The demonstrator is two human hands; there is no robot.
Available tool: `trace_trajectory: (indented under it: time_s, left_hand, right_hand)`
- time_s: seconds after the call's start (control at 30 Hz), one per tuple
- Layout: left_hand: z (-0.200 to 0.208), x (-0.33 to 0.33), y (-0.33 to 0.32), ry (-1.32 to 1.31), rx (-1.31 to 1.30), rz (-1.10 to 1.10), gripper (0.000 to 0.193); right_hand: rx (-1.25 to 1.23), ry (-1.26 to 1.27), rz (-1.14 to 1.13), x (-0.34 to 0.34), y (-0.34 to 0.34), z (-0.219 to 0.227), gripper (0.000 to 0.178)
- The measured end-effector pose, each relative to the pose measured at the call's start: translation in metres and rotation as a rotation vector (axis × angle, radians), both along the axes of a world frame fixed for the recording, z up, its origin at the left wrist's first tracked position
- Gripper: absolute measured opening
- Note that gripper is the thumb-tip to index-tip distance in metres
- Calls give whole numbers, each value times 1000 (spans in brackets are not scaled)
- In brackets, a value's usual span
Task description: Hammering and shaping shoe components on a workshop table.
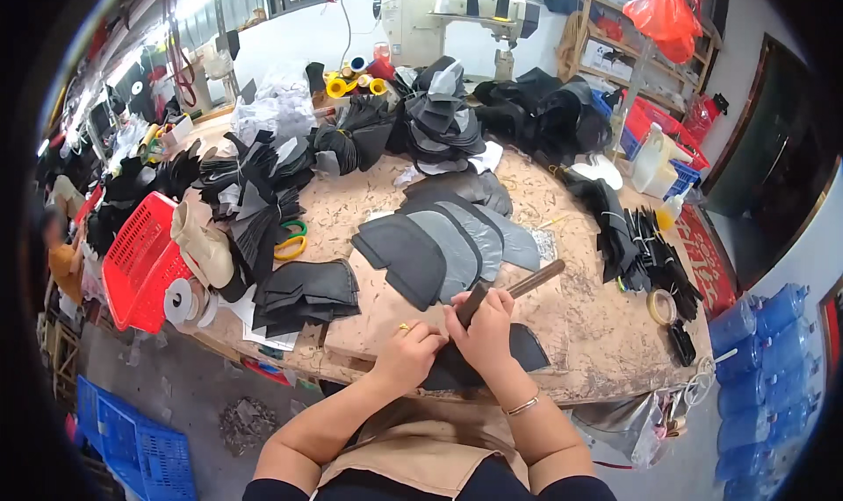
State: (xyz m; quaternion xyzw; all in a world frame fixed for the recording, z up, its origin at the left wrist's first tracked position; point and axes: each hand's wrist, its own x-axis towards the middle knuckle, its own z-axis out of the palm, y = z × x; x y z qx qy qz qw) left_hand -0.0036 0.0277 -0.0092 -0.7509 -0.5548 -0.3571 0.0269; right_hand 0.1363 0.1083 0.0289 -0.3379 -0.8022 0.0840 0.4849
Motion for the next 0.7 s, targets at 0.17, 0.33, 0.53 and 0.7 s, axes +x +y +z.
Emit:
trace_trajectory:
  time_s: [0.17,0.33,0.53,0.7]
  left_hand:
    - [12,-1,-6,-50,51,130,18]
    - [7,-1,-8,186,71,52,18]
    - [9,3,-11,205,68,79,23]
    - [5,-1,-9,124,93,70,22]
  right_hand:
    - [38,20,1,-1,2,-3,18]
    - [-29,-5,36,-1,1,8,17]
    - [119,-39,27,-6,-3,2,15]
    - [45,-5,47,2,-2,11,15]
